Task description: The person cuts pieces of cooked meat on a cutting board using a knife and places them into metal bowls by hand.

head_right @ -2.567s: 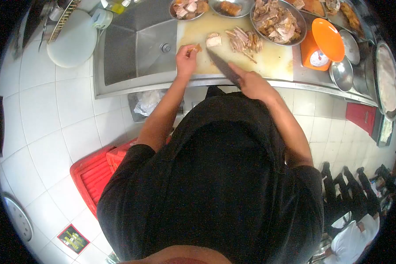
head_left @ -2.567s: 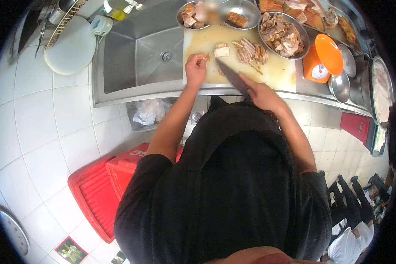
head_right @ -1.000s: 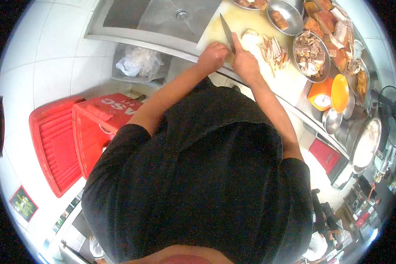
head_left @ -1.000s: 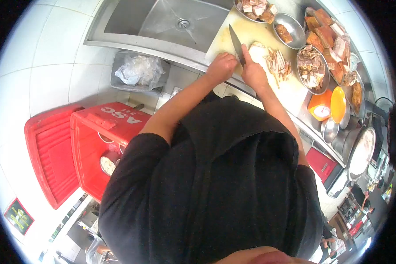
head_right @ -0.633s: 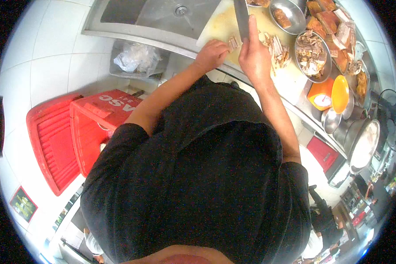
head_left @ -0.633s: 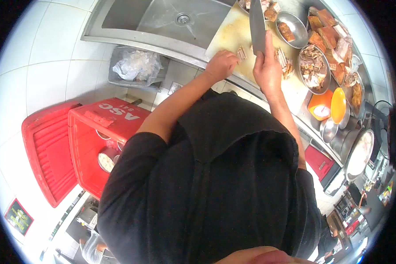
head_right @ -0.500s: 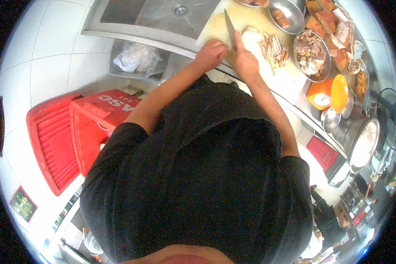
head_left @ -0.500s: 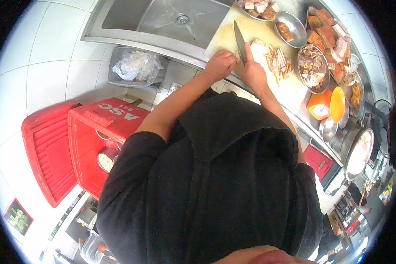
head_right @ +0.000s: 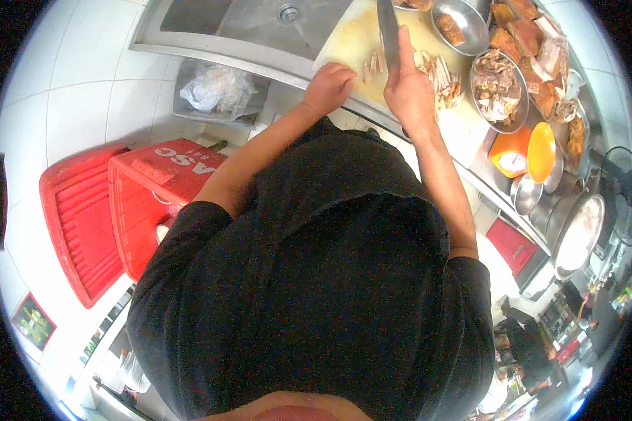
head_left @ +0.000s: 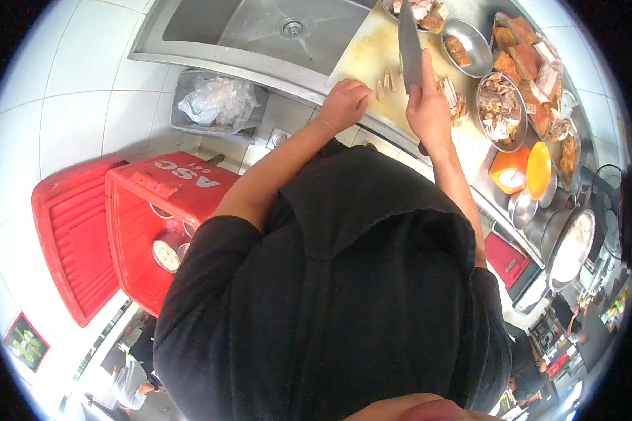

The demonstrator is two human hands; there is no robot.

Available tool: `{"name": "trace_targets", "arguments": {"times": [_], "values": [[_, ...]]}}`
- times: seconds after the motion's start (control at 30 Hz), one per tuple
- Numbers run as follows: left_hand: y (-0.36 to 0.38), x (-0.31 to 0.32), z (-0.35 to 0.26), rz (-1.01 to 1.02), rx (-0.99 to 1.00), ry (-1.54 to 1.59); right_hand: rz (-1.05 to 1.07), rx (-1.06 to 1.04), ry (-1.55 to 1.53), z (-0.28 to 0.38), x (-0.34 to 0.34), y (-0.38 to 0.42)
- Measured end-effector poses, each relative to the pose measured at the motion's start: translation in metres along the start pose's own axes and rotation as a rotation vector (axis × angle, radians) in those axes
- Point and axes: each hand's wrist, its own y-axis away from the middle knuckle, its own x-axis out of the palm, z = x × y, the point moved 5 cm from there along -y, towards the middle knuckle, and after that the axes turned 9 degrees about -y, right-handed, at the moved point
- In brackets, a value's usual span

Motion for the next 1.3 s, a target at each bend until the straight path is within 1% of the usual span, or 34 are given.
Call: {"name": "trace_targets", "arguments": {"times": [0.07, 0.1, 0.2, 0.23, 0.27, 0.3, 0.37, 0.4, 0.47, 0.53, 0.67, 0.77, 0.8, 0.83, 0.87, 0.97, 1.0, 1.07, 1.1, 1.2, 1.3], "values": [[0.001, -0.006, -0.003, -0.036, 0.009, 0.029, -0.057, -0.024, -0.073, 0.011, -0.005, 0.003], [0.004, -0.004, -0.003, -0.014, -0.004, 0.021, -0.087, -0.036, -0.109, 0.015, -0.007, 0.004], [0.006, -0.001, -0.003, 0.023, -0.022, 0.003, -0.237, -0.154, -0.059, 0.002, 0.015, -0.002], [0.005, 0.000, -0.005, 0.021, -0.014, 0.003, -0.137, -0.057, 0.010, -0.022, 0.043, -0.008], [0.004, -0.001, -0.008, 0.017, -0.004, 0.002, 0.073, 0.041, 0.105, -0.050, 0.077, -0.014], [0.006, 0.001, -0.009, 0.044, -0.006, -0.007, 0.102, 0.080, 0.070, -0.055, 0.077, -0.015], [0.004, 0.004, -0.007, 0.089, -0.002, -0.032, 0.136, 0.116, 0.026, -0.062, 0.076, -0.030], [0.015, 0.003, -0.012, 0.093, -0.025, -0.006, 0.160, 0.145, 0.019, -0.064, 0.072, -0.025], [0.007, -0.002, -0.005, 0.056, -0.046, 0.023, 0.157, 0.158, 0.008, -0.051, 0.054, -0.038], [0.013, -0.003, -0.001, 0.024, -0.057, 0.017, 0.168, 0.192, 0.000, -0.033, 0.037, -0.022], [0.013, -0.008, 0.002, -0.062, -0.080, 0.042, 0.035, 0.021, -0.039, 0.010, 0.008, -0.001], [0.011, -0.012, 0.002, -0.080, -0.086, 0.024, 0.031, -0.023, 0.005, -0.010, 0.047, 0.005], [0.010, -0.013, 0.000, -0.079, -0.080, 0.009, 0.195, 0.020, 0.134, -0.038, 0.079, 0.003], [0.011, -0.014, -0.001, -0.070, -0.088, 0.024, 0.180, 0.033, 0.105, -0.044, 0.080, 0.004], [0.006, -0.015, 0.001, -0.072, -0.086, 0.033, 0.156, 0.033, 0.075, -0.048, 0.079, -0.004], [0.011, -0.016, 0.000, -0.052, -0.120, 0.043, 0.194, 0.070, 0.034, -0.053, 0.072, -0.011], [0.003, -0.018, 0.005, -0.061, -0.122, 0.034, 0.158, 0.088, -0.001, -0.048, 0.061, -0.017], [0.002, -0.022, 0.004, -0.089, -0.113, 0.023, 0.111, 0.147, -0.076, -0.037, 0.040, -0.006], [0.000, -0.022, 0.003, -0.097, -0.113, 0.010, 0.121, 0.212, -0.094, -0.035, 0.032, -0.004], [-0.015, -0.019, -0.004, -0.110, -0.069, 0.012, 0.119, 0.222, -0.157, -0.036, 0.017, 0.002], [-0.032, -0.012, -0.010, -0.074, 0.008, 0.025, -0.049, 0.101, -0.196, -0.055, -0.002, 0.009]]}}
